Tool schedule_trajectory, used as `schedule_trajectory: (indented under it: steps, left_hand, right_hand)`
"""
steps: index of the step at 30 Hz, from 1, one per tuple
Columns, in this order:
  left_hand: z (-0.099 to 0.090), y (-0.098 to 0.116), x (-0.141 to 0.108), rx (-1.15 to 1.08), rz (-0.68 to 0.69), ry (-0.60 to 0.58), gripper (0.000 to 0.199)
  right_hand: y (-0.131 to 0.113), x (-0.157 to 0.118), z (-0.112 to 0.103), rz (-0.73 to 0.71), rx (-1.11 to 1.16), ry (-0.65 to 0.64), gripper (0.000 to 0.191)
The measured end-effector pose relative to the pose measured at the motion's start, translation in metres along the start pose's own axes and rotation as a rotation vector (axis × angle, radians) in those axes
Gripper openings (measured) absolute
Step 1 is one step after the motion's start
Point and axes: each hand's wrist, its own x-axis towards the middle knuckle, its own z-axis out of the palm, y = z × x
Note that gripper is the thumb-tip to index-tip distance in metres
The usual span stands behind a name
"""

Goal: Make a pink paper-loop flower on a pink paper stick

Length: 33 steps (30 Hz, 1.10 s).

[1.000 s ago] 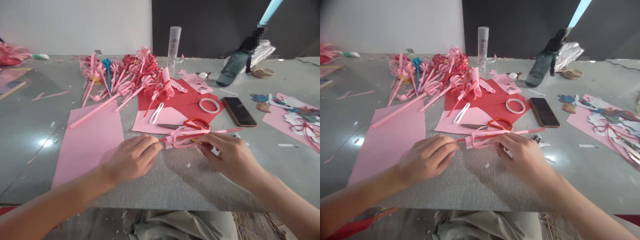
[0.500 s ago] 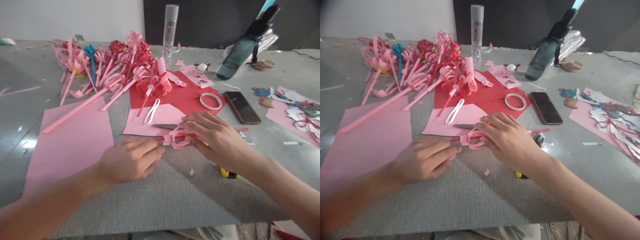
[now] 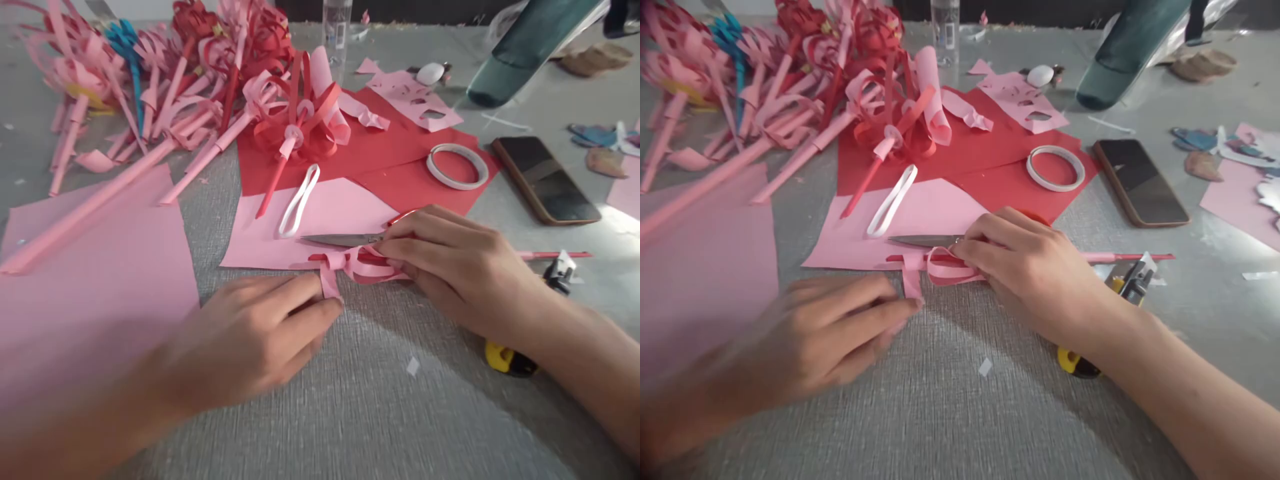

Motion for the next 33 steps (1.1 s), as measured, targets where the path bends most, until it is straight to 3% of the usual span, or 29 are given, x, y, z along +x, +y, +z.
schedule_trajectory:
  steps: [9, 19, 33]
  left_hand:
    - [-0.001, -0.004, -0.001, -0.099, -0.03, -0.047, 0.025]
    - [-0.002, -0.007, 0.008, -0.262, -0.163, -0.081, 0.031]
    - [-0.004, -0.002, 0.013, -0.201, -0.218, -0.121, 0.03]
  right_hand:
    - [0.0, 0.003, 0.001, -0.023, -0.01, -0.019, 0.025]
    - [0.0, 0.002, 0.004, -0.028, -0.022, 0.018, 0.025]
    - [-0.001, 0.002, 0.004, -0.029, -0.01, 0.008, 0.024]
